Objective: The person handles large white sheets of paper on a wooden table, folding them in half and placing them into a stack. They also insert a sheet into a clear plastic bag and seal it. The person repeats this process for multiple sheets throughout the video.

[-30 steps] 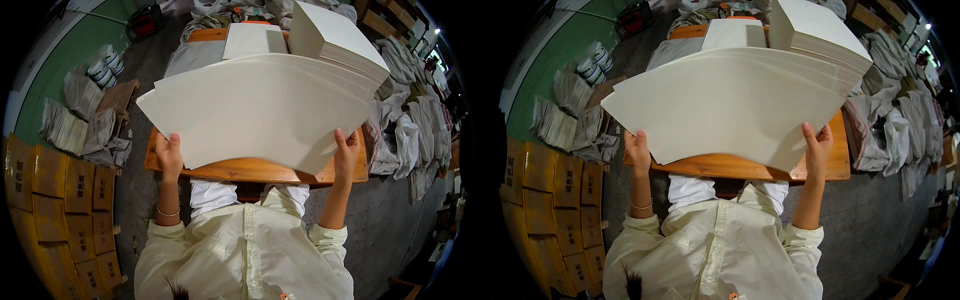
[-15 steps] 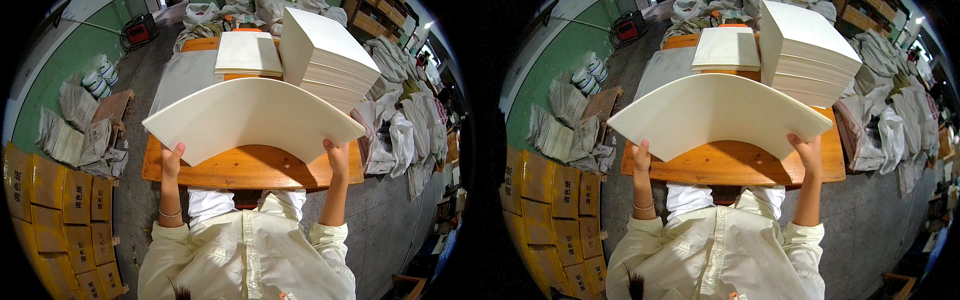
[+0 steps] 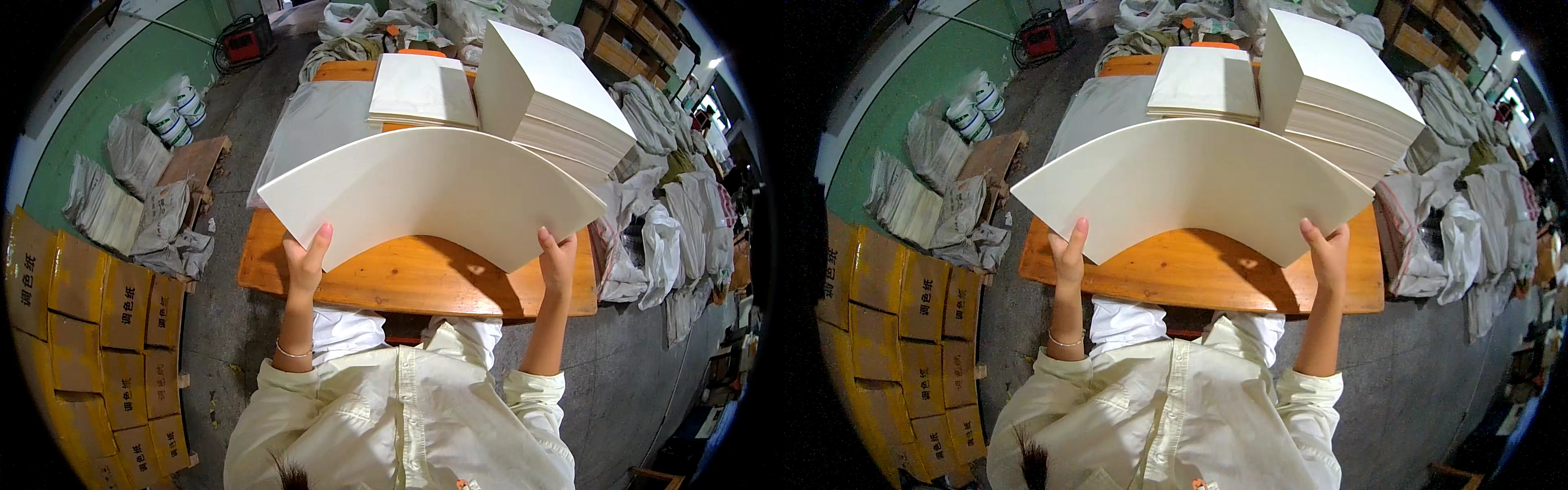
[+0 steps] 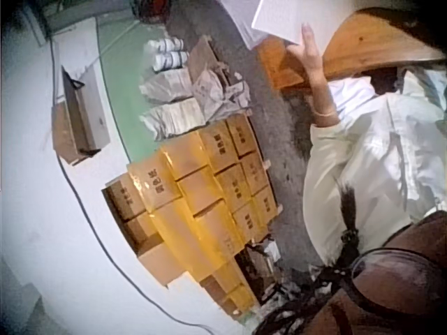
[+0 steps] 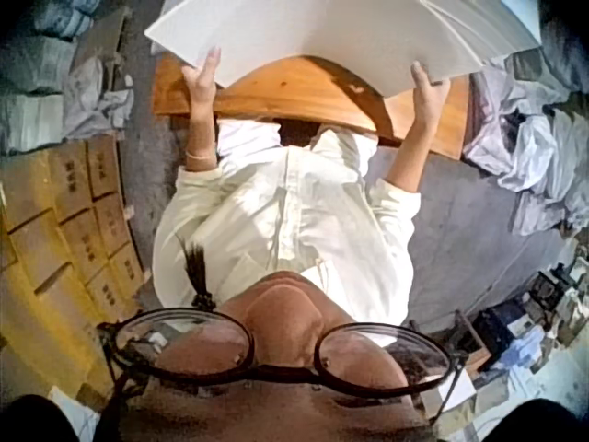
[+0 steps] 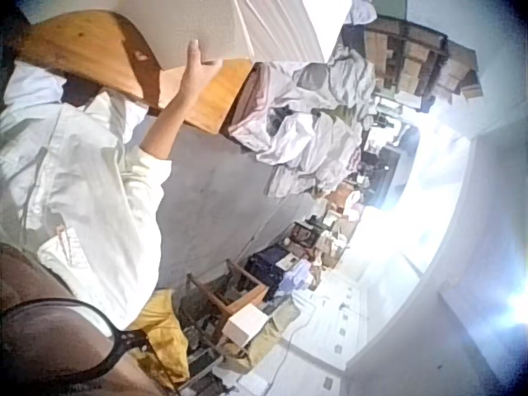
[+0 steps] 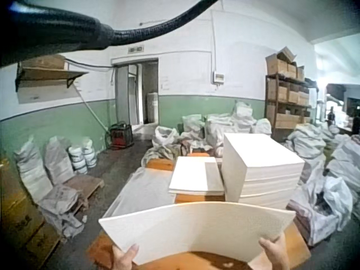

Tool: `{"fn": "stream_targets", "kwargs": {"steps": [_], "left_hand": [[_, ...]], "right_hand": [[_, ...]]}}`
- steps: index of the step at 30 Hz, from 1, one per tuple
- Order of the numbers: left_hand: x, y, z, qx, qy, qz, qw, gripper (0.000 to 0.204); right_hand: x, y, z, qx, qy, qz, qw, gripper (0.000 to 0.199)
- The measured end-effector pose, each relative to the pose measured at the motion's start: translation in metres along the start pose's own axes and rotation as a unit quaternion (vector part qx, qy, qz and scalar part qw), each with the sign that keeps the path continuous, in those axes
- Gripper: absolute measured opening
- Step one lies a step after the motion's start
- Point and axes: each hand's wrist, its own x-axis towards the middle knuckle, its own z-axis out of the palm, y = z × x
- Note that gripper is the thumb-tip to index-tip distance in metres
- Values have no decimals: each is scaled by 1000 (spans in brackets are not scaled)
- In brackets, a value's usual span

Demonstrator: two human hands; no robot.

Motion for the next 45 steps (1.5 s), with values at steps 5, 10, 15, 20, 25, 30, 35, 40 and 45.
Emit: {"fn": "stream_targets", "kwargs": {"steps": [5, 10, 15, 20, 25, 30, 35, 40, 45], "left_hand": [[-2, -4, 0, 2, 4, -19, 1000, 40], [0, -22, -10, 26, 20, -44, 999, 48], [3, -26, -8, -13, 34, -31, 999, 51], [-2, -27, -8, 7, 11, -44, 999, 49], [-11, -28, -7, 79, 40, -6, 996, 33], [6, 20, 1, 209, 32, -74, 975, 30], [15, -7, -11, 273, -66, -138, 950, 29], [9, -57, -22, 384, -83, -132, 910, 32], [12, -52, -18, 445, -94, -150, 878, 39]], "right_hand": [[-4, 3, 8, 12, -24, 13, 1000, 47], [-2, -1, 8, -64, -64, 21, 996, 53], [0, -8, 14, -29, -54, 14, 998, 38], [5, 3, 6, -34, -61, 43, 997, 33], [-9, 20, 2, -68, -29, 36, 997, 31], [-14, -13, 15, -119, 27, 0, 993, 35], [-15, 16, 2, -302, -43, 109, 946, 37], [1, 14, 5, -527, -46, 131, 838, 37], [97, -45, -29, -530, 12, -294, 795, 35]]}}
